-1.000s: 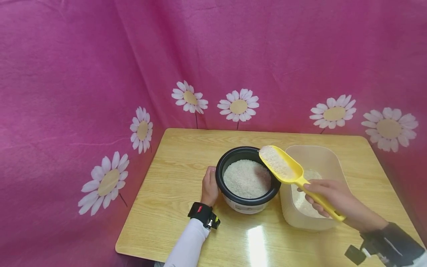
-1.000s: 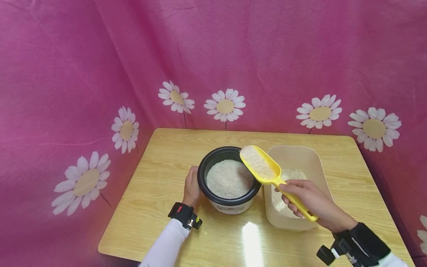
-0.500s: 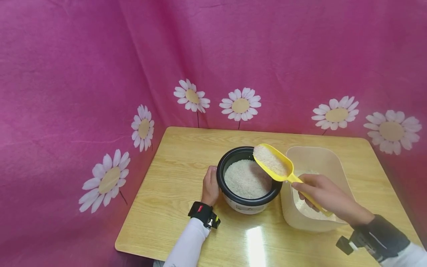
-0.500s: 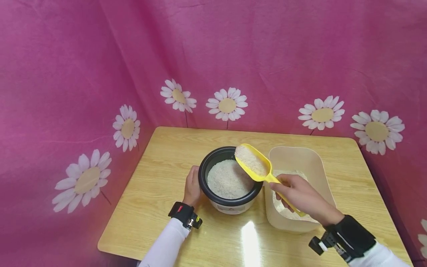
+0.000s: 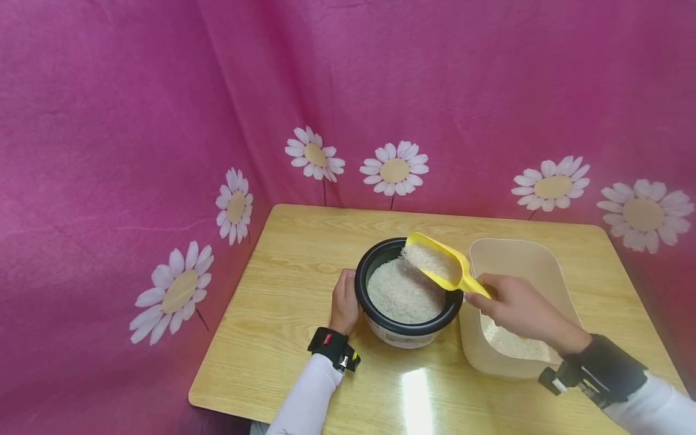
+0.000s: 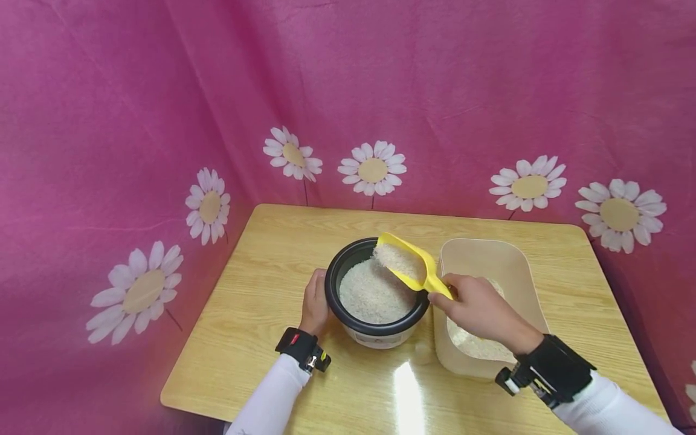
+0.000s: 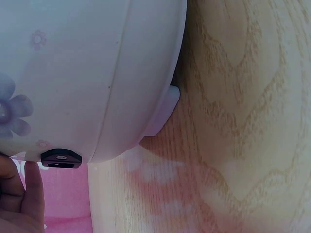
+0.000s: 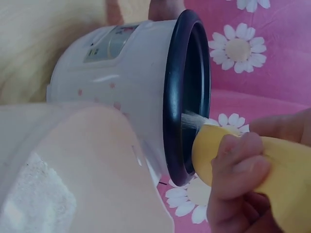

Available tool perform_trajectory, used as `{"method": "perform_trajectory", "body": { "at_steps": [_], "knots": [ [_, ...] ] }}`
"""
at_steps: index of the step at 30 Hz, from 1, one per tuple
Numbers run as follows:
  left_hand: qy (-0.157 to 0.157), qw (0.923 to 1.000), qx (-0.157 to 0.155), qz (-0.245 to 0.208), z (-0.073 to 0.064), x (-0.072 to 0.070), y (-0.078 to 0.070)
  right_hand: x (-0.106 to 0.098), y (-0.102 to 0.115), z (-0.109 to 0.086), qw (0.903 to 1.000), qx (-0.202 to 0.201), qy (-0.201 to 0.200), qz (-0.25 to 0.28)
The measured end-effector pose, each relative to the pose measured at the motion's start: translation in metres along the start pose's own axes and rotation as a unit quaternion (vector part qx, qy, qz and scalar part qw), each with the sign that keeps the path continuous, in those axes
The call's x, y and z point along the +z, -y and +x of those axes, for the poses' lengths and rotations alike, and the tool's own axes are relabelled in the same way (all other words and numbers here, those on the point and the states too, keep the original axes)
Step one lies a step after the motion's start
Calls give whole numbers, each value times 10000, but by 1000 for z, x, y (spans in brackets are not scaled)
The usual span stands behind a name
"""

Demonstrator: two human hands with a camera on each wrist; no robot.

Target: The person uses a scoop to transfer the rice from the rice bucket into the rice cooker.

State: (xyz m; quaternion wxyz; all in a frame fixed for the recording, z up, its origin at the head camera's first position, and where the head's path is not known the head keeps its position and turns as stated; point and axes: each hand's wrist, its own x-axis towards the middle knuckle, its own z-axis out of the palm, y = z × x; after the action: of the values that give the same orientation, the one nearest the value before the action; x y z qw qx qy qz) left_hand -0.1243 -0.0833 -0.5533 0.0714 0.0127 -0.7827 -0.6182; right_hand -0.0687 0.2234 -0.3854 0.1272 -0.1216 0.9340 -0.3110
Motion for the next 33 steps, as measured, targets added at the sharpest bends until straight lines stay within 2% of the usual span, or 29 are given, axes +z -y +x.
{"method": "perform_trajectory", "body": {
  "at_steps": [6, 15, 22, 33],
  "knots": [
    [-8, 10000, -40, -39, 0, 0, 1, 2, 3, 9, 9973, -372, -309, -553],
    [15, 9999, -97, -78, 0, 1, 1, 4, 2, 18, 9925, -429, -533, -1013],
    [40, 10000, -49, -26, 0, 1, 2, 5, 1, 18, 9841, -659, -772, -1457],
    [-14, 10000, -74, -51, 0, 1, 2, -1, 0, 14, 9804, -679, -990, -1559]
  ]
}}
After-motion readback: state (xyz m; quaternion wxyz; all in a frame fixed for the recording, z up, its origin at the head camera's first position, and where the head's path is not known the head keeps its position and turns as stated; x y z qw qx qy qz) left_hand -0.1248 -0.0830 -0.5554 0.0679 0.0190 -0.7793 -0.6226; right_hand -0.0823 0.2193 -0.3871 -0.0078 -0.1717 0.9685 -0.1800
